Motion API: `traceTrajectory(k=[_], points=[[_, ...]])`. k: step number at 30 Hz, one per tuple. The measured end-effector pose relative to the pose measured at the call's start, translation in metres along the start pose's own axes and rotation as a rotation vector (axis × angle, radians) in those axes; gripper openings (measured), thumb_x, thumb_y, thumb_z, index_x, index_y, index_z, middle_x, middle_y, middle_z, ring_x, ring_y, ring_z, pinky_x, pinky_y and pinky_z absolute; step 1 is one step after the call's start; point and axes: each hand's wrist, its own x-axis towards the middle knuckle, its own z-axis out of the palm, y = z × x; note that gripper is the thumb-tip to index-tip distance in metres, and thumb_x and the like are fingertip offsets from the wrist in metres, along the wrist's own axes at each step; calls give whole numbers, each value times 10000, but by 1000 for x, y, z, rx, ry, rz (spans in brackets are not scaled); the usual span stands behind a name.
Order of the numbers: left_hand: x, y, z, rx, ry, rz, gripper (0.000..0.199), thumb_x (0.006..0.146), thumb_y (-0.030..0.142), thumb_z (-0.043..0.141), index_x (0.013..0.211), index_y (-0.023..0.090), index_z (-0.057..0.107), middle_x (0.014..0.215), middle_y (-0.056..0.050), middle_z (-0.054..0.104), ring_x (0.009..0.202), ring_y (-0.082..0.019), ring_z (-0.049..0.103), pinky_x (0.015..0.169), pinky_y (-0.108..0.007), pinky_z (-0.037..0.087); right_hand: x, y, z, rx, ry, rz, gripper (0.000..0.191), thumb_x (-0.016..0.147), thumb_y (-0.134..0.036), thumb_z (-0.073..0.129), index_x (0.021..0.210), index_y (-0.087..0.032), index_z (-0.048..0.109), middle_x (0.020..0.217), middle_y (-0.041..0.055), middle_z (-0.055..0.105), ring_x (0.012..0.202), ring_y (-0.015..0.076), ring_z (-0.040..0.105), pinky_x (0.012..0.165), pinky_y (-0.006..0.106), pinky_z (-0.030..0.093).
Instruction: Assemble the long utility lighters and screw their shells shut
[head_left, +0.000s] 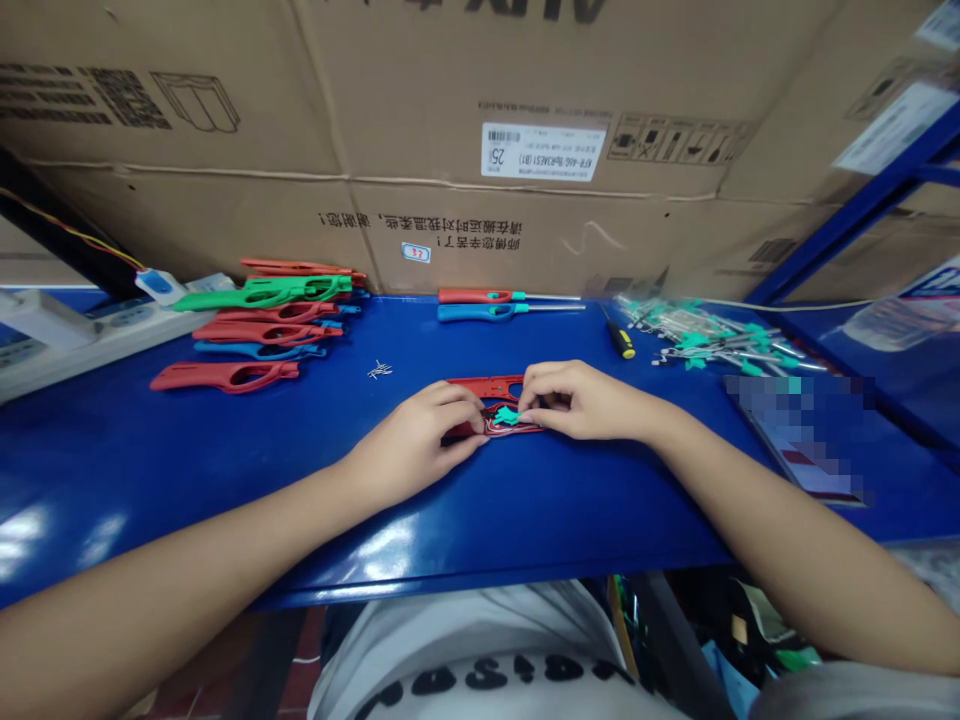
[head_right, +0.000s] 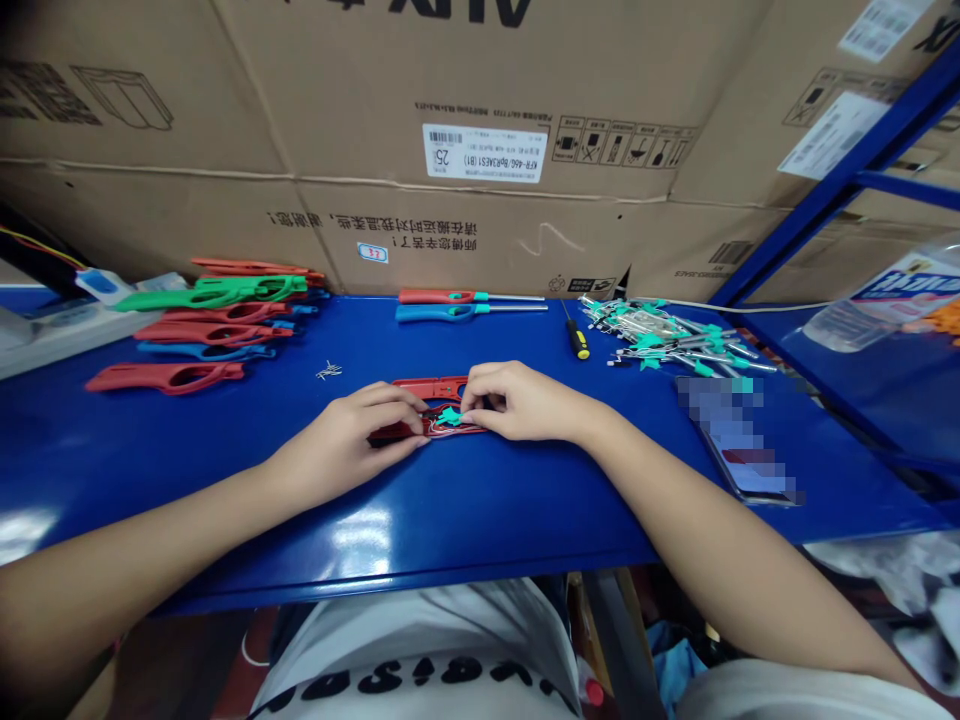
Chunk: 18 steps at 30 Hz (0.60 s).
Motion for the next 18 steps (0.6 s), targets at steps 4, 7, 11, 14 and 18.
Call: traceTrajectory(k=[4, 7, 11, 14, 18], points=[[2, 1, -2, 2, -18, -58, 42, 906, 187, 670, 942, 174, 653, 987, -43, 693, 952, -194, 631, 864, -330, 519, 1, 1, 5, 3, 4, -17, 67, 892, -176, 656, 862, -145, 707, 877, 39, 633, 704, 111, 543, 631, 232, 422], [1, 1, -1, 17, -18, -93, 157, 895, 213, 693, 1043, 171, 661, 1048, -62, 704, 980, -213, 636, 883, -358, 518, 1, 1, 7, -17, 12, -38, 53, 887, -149, 648, 865, -153, 697, 881, 37, 632, 723, 117, 551, 642, 236, 425], [1, -1, 0, 13, -24, -115, 199, 897, 228, 692, 1086, 169, 666, 1093, -78, 702, 1021, -231, 633, 914, -387, 510, 1, -2, 8, -49, 27, -86, 88, 913, -148, 610, 847, -156, 668, 862, 37, 613, 752, 130, 556, 673, 246, 432], [0, -3, 2, -22, -29, -158, 187, 890, 228, 692, 1068, 174, 674, 1099, -78, 687, 1020, -232, 634, 913, -391, 508, 1, -4, 10, -80, 35, -110, 92, 927, -163, 597, 852, -155, 650, 865, 39, 608, 750, 134, 550, 679, 253, 429], [0, -3, 5, -99, -14, -228, 179, 870, 220, 701, 1042, 178, 677, 1091, -73, 668, 959, -212, 643, 858, -365, 518, 2, -5, 13, -138, 43, -122, 111, 943, -190, 578, 853, -157, 634, 880, 48, 614, 726, 135, 536, 661, 254, 415]])
